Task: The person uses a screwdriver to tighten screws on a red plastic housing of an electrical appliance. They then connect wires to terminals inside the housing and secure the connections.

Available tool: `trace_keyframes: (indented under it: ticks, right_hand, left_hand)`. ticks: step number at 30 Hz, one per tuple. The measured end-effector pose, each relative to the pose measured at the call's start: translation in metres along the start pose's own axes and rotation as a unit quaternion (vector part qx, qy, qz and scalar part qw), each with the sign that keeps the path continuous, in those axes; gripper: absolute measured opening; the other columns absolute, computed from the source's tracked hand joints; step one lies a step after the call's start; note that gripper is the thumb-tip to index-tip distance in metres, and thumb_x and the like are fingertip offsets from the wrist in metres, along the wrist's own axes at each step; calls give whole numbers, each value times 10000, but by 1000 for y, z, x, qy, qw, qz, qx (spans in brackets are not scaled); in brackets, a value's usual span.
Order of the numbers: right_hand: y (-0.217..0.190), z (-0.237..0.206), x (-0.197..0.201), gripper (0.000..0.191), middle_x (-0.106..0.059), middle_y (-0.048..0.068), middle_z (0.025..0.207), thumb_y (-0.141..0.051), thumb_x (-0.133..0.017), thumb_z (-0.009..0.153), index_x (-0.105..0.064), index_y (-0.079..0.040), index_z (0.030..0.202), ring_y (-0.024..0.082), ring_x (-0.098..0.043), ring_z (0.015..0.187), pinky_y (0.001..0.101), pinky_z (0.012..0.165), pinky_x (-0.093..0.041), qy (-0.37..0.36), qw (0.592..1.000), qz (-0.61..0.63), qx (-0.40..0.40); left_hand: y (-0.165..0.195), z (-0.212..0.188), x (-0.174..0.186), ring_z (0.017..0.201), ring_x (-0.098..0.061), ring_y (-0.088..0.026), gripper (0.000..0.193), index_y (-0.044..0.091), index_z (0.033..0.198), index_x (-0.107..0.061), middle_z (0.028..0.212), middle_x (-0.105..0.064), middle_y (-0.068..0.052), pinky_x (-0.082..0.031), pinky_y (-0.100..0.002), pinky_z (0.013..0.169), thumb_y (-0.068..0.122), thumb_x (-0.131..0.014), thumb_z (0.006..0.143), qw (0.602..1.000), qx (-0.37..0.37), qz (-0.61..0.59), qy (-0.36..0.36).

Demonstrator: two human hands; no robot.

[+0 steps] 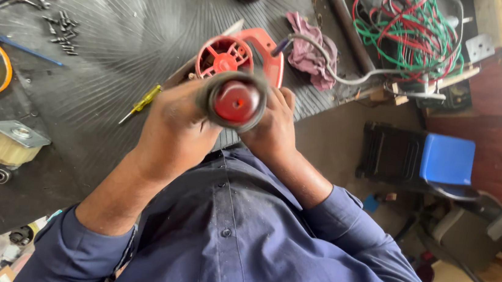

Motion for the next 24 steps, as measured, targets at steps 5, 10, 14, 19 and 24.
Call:
trace_keyframes:
  ticks: [5, 10, 14, 19, 24]
  right_hand:
    - [-3, 0, -2, 381, -661, 59, 1083, -189, -848, 710, -702, -108, 1052, 294, -595, 1059, 427, 981, -433, -3, 998, -4, -69]
    - [8, 11, 4, 275, -634, 39, 977, -217, -841, 711, -760, -158, 967, 252, -621, 967, 437, 914, -408, -26, 999, -16, 16]
    - [14, 20, 8, 284, -638, 21, 1000, -246, -842, 727, -741, -144, 972, 248, -619, 962, 431, 908, -413, -35, 997, 14, 74]
    - [26, 29, 9, 250, -625, -3, 931, -237, -856, 743, -757, -169, 962, 224, -618, 900, 402, 881, -440, -66, 991, 43, 110]
    - [39, 40, 8, 218, -617, -6, 884, -250, -877, 767, -732, -167, 907, 217, -619, 835, 397, 835, -443, -74, 982, 71, 160]
  left_hand:
    - [6, 12, -2, 937, -665, -327, 247, 55, 1074, -608, 1005, -646, -103, -538, -433, 825, 62, -782, 900, 993, -68, 91, 35]
    - [18, 13, 4, 1058, -665, -283, 309, 11, 1283, -535, 1157, -646, -89, -541, -400, 903, -33, -626, 991, 983, -2, -168, -73]
    - [22, 0, 5, 1027, -707, -197, 310, 27, 1290, -576, 1176, -693, -66, -566, -322, 889, -22, -658, 996, 987, 40, -140, -69]
    - [22, -11, -9, 992, -740, -130, 235, 24, 1200, -612, 1191, -717, -63, -607, -245, 863, 2, -679, 976, 993, 116, -33, 8]
    - [34, -14, -24, 1057, -723, -190, 186, -35, 1165, -549, 1159, -719, -84, -558, -292, 913, -5, -603, 989, 983, 171, -40, 54]
Point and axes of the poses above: each hand's wrist, its own z-axis towards the middle knuckle, its own x-axis out of the back of the hand, y = z × x, the point moved 1 cm from there along z, towards the middle knuckle
